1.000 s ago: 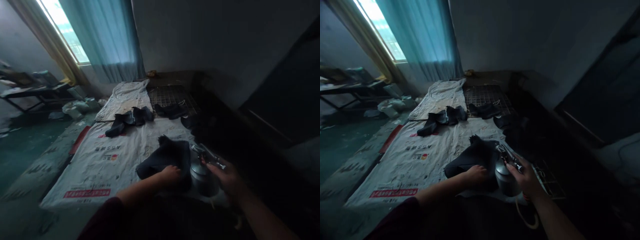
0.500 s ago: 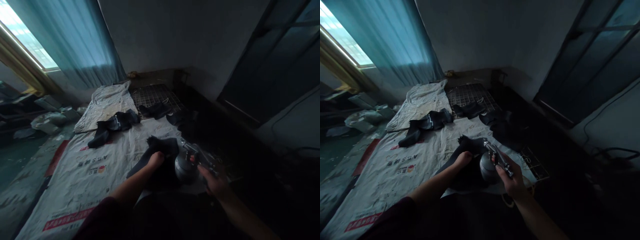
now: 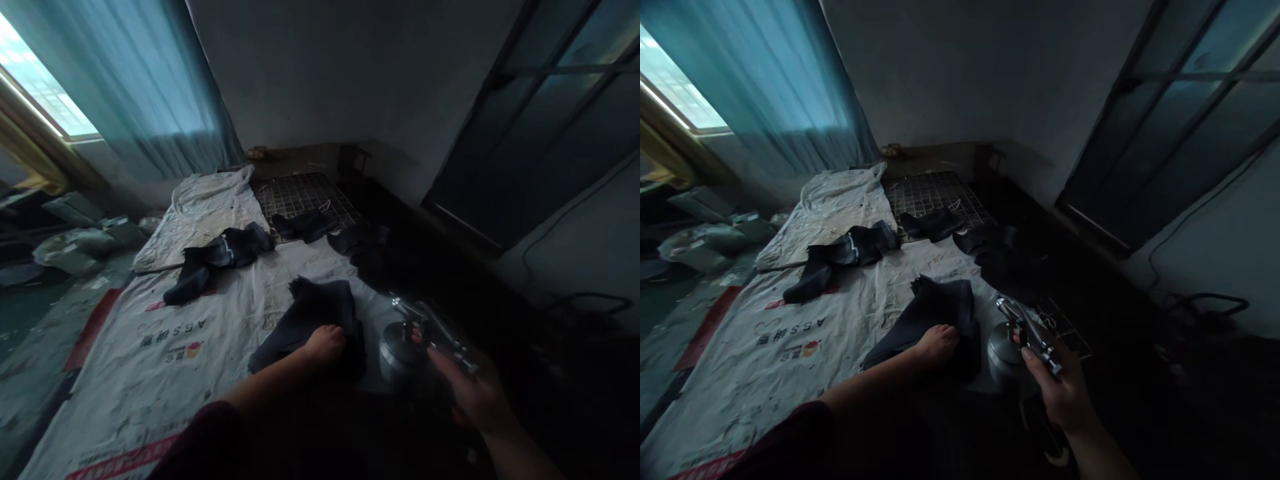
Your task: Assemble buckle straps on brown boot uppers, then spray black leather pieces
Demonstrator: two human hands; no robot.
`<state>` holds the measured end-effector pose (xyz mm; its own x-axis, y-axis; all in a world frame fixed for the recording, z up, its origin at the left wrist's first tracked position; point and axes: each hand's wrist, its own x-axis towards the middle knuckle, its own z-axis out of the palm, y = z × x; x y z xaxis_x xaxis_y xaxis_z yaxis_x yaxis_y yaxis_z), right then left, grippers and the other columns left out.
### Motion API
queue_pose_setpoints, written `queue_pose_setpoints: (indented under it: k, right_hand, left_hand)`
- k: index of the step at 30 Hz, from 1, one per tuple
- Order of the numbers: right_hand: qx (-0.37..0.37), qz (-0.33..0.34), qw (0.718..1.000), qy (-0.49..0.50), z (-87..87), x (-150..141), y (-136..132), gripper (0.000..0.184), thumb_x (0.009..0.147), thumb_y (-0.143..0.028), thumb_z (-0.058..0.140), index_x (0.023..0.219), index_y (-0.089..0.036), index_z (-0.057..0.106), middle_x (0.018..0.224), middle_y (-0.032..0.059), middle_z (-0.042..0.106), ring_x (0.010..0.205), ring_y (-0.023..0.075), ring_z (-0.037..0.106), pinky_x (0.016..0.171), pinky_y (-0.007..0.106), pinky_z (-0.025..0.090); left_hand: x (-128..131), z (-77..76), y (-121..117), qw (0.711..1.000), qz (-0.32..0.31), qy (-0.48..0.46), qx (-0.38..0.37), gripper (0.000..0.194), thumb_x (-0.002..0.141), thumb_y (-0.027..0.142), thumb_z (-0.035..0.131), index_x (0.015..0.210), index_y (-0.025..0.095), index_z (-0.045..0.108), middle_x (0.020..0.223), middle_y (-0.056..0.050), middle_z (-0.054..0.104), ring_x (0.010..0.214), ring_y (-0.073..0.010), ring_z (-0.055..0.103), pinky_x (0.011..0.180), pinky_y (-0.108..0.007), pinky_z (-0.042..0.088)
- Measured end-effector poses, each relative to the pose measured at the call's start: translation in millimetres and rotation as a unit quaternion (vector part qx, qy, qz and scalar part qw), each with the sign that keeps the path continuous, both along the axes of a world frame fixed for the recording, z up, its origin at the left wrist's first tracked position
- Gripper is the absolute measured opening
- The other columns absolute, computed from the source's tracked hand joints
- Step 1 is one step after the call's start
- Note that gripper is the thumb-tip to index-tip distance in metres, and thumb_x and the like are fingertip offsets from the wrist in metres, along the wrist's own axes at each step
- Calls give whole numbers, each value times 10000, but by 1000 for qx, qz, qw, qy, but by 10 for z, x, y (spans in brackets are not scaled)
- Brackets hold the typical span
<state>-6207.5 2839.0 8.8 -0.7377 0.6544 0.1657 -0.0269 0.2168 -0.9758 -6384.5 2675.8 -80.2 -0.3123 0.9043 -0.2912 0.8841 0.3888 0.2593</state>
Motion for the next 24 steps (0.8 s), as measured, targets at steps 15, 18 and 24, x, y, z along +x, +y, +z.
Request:
queue_pose_setpoints:
  k: [15,18,24]
  right_hand:
    - [8,76,996,50,-263,-481,-279,215,767,-315,570,934,-217,662,899,55,708,878,233,651,794,356,519]
    - [18,101,994,33,-376,-631,-352,209,779,-306,547,937,-204,640,897,59,701,851,224,653,767,335,521]
    - [14,117,993,-8,-370,-736,-366,264,755,-321,551,972,-190,624,849,58,704,794,222,660,719,319,525]
  left_hand:
    - [-308,93,-264,854,454,-150,207,240,654,96,566,879,169,527,732,-17,579,692,-160,588,630,-269,468]
    - [-734,357,-583,791,534,-165,250,139,652,136,553,788,151,528,571,17,518,542,-143,562,504,-241,451]
    - [-1682,1340,-1537,723,615,-97,298,328,635,179,586,953,110,540,599,29,529,486,-107,514,503,-244,458]
